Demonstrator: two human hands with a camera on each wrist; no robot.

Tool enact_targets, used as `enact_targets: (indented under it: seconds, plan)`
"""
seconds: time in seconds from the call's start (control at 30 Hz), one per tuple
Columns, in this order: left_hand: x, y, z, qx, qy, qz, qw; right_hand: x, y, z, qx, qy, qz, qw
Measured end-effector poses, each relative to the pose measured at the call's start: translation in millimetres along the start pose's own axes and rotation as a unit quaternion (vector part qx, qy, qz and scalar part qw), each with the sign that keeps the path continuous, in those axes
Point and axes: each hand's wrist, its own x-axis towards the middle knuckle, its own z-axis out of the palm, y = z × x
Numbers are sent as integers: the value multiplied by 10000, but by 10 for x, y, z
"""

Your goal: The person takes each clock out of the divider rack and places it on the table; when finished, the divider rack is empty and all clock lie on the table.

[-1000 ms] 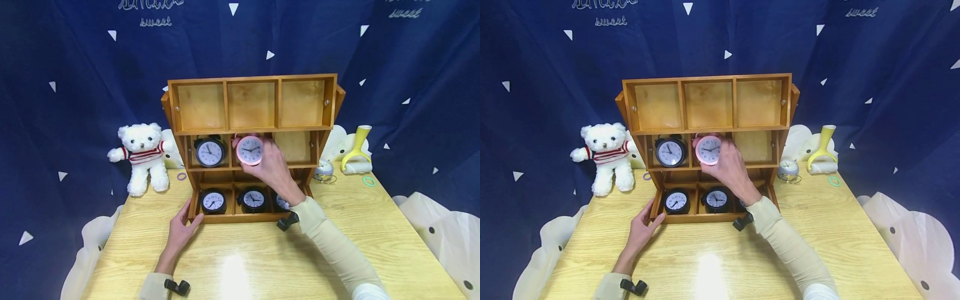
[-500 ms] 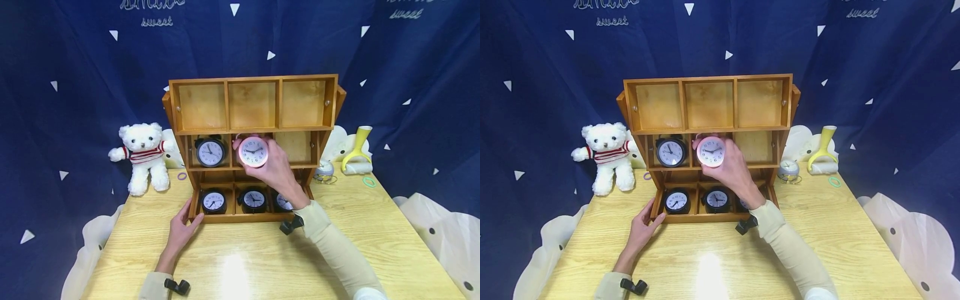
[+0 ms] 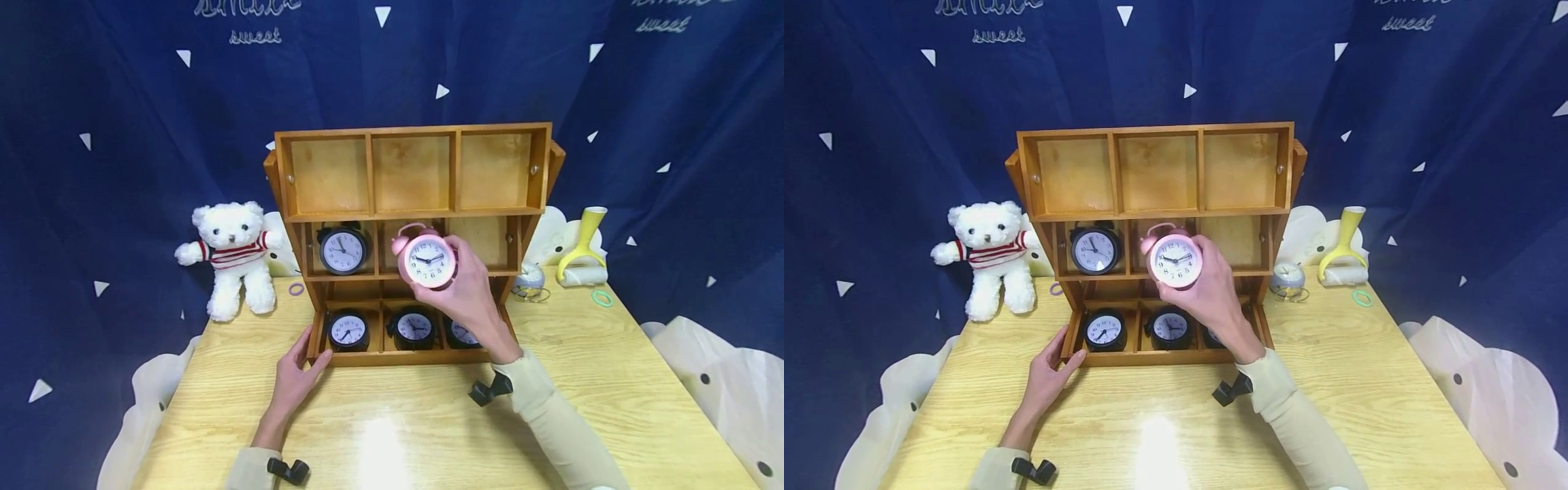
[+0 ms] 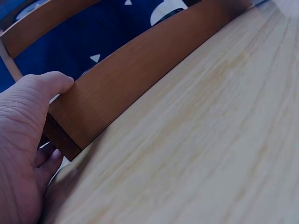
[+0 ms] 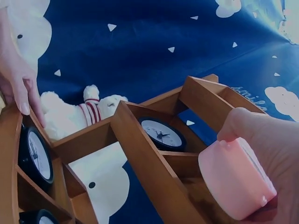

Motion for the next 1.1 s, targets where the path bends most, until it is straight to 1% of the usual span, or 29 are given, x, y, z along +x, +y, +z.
enact_targets:
  seconds: [0.13,0.23,0.37,0.5,0.7,0.8,0.93,1.1]
  plan:
    - [41,-180,-3,81,61,40,9999,-92,53,-86,-169,205,-63,9996]
    - [57,-214,-9,180,78,160,9997,-143,92,-158,-242,377,-84,9990]
    - [66,-227,-14,243,91,286,9993,-204,144,-250,-225,566,-13,9981]
    - [59,-242,-11,277,127,307,9991,-286,193,-346,-247,582,122,9979]
    - [47,-251,19,145,69,127,9998,-423,297,-540,-368,576,319,9971]
    - [51,-250,25,119,57,100,9999,-478,375,-634,-495,603,398,9962]
    - [44,-248,7,158,79,147,9997,-550,476,-734,-535,685,461,9951]
    - [31,-184,6,143,76,-1,9999,-646,600,-870,-656,831,604,9925]
